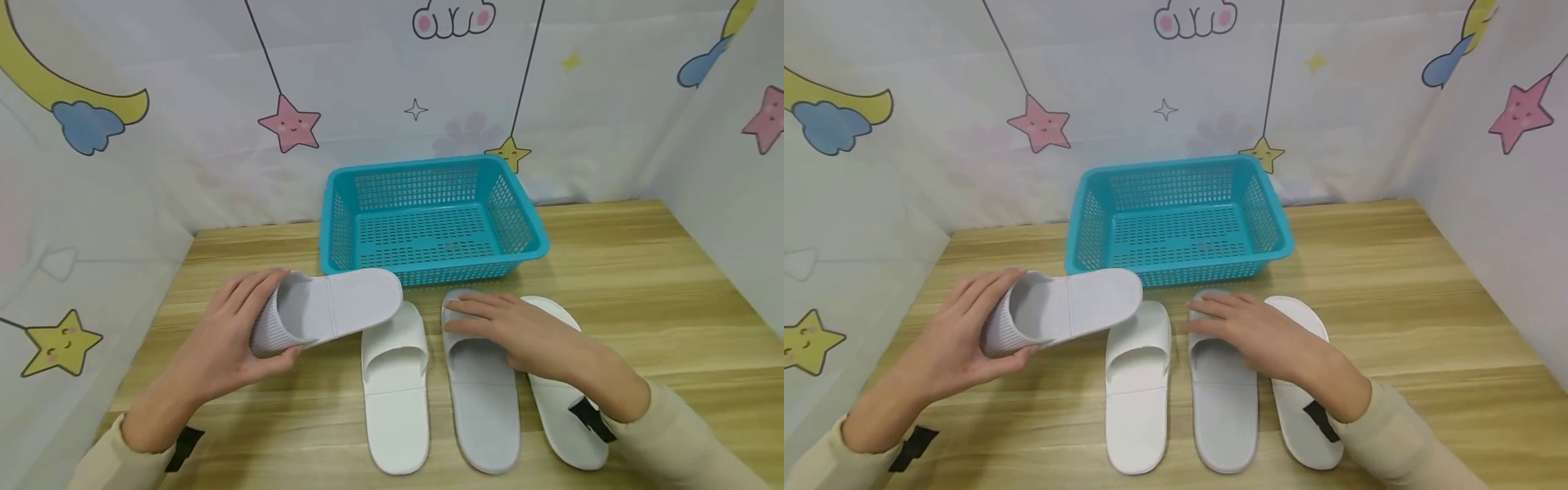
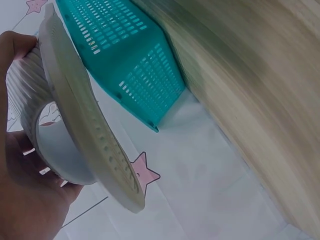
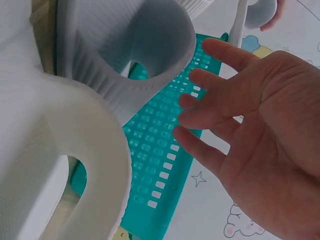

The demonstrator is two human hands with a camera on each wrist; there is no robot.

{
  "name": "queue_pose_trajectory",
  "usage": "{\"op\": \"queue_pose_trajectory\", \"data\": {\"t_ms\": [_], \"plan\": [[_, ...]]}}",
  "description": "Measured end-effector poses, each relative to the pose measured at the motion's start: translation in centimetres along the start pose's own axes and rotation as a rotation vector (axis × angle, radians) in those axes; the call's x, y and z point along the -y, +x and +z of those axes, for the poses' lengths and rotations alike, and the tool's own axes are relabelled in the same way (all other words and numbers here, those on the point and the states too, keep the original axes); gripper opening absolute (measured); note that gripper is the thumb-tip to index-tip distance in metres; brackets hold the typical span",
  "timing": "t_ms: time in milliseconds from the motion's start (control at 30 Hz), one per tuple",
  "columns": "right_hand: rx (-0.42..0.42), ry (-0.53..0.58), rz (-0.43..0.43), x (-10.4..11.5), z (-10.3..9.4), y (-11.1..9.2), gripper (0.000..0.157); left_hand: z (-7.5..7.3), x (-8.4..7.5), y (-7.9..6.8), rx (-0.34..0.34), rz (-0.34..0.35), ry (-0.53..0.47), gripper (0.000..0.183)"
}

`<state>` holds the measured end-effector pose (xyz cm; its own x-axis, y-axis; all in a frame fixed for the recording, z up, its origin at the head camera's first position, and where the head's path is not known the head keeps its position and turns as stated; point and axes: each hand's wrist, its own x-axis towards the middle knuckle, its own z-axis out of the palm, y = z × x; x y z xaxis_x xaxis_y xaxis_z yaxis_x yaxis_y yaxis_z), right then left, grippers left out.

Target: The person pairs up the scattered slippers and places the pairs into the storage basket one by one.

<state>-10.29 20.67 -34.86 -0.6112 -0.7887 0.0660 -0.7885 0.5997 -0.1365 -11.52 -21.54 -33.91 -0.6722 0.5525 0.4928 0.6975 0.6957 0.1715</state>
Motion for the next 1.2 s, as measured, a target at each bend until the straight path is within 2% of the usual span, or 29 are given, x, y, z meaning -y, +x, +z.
{"op": "queue_pose_trajectory", "data": {"t_ms": [133,533,667,900,1200], "plan": [[0.011,-0.008,0.018,-0.1,0.0,-0.1,0.093,-0.2,-0.1,0.0,-0.019,0.014,0.008,0.09],[0.078,0.011,0.057,0.1,0.9,-0.2,0.098,-0.4,0.0,-0.2,0.027,-0.02,0.028,0.094],[0.082,0.001,0.05,0.3,1.2,-0.4,0.102,-0.3,-0.1,-0.1,0.01,-0.015,0.021,0.091],[0.062,-0.018,0.057,0.6,1.4,-0.8,0.099,-0.1,-0.3,0.4,-0.026,0.027,0.008,0.088],[0.021,-0.07,0.059,1.1,2.5,-0.5,0.09,-0.2,-0.3,0.1,-0.029,0.025,0.007,0.088]]}}
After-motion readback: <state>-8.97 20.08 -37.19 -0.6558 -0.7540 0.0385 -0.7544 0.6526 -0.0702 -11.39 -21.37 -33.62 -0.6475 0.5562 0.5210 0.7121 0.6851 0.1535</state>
